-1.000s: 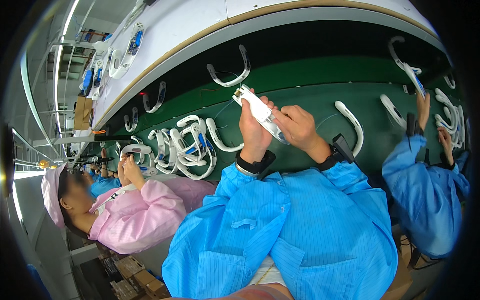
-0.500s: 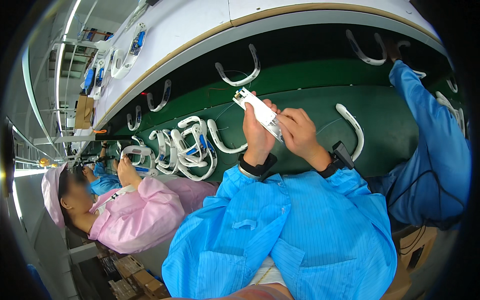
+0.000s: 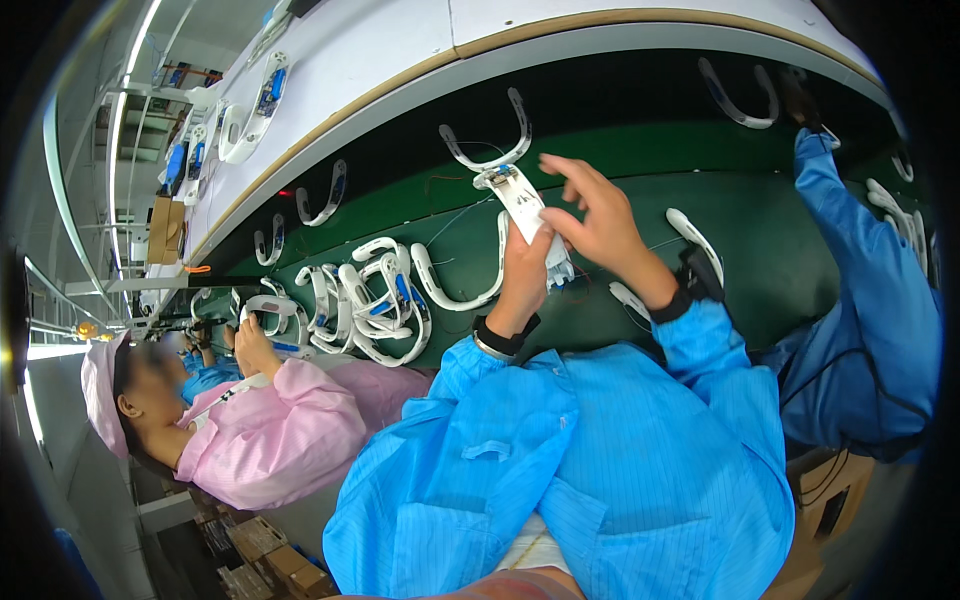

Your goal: Assembling electronic components on a factory line.

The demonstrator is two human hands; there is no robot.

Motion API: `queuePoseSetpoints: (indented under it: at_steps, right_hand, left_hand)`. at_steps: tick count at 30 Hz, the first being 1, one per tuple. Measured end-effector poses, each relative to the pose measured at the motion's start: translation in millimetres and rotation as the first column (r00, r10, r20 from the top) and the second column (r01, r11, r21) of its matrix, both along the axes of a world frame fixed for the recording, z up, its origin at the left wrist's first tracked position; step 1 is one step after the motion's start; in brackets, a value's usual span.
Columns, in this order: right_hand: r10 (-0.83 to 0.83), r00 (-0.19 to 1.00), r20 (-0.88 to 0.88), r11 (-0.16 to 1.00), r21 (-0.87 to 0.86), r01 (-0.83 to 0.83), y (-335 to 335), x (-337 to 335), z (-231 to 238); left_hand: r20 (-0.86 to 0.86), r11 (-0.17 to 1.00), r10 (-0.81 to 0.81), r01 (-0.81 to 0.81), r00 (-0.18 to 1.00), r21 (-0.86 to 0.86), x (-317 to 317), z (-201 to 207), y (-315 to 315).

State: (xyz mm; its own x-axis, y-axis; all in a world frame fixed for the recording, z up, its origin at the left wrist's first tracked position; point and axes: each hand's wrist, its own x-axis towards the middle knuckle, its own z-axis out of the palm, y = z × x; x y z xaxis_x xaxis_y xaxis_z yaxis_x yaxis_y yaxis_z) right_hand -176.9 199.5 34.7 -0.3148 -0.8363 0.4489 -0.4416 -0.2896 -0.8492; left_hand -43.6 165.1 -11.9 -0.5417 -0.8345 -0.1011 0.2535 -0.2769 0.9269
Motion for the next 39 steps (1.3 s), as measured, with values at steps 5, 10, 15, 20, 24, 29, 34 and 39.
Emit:
queuePoseSetpoints:
  at_steps: [5, 10, 15, 20, 24, 29, 34, 39]
  right_hand:
    - [0.287, 0.948, -0.139, 0.957, 0.086, -0.277, -27, -17, -14]
    - [0.426, 0.895, 0.131, 0.888, 0.127, -0.441, -26, -34, -34]
    - [0.242, 0.864, 0.441, 0.907, 0.212, -0.363, -36, -46, -43]
    - [0.034, 0.818, 0.574, 0.995, 0.054, -0.079, -56, -76, -73]
    - [-0.287, 0.919, 0.270, 0.887, 0.438, 0.148, -9, -83, -73]
    - [0.038, 0.888, 0.458, 0.261, 0.853, -0.451, 85, -35, -107]
    - [-0.134, 0.233, 0.963, 0.761, 0.251, -0.598, 76, -9, -173]
    - [0.063, 0.000, 0.998, 0.987, -0.062, -0.150, 55, -69, -165]
  left_hand:
    - [0.002, 0.992, -0.125, 0.125, 0.992, -0.015, 5, -2, 5]
    - [-0.004, 0.959, -0.240, 0.238, 0.971, 0.152, 23, -3, 0]
    - [-0.078, 0.916, -0.322, 0.331, 0.944, 0.225, 22, 9, -1]
    - [-0.188, 0.817, -0.404, 0.445, 0.895, 0.366, 18, 5, 1]
    - [-0.439, 0.794, -0.046, 0.299, 0.897, 0.529, 26, 2, -27]
    - [-0.570, 0.856, 0.165, 0.170, 0.805, 0.489, 40, 20, -56]
    - [-0.595, 0.822, 0.269, 0.142, 0.757, 0.552, 33, 15, -75]
    - [-0.589, 0.872, 0.341, -0.012, 0.732, 0.490, 31, 6, -83]
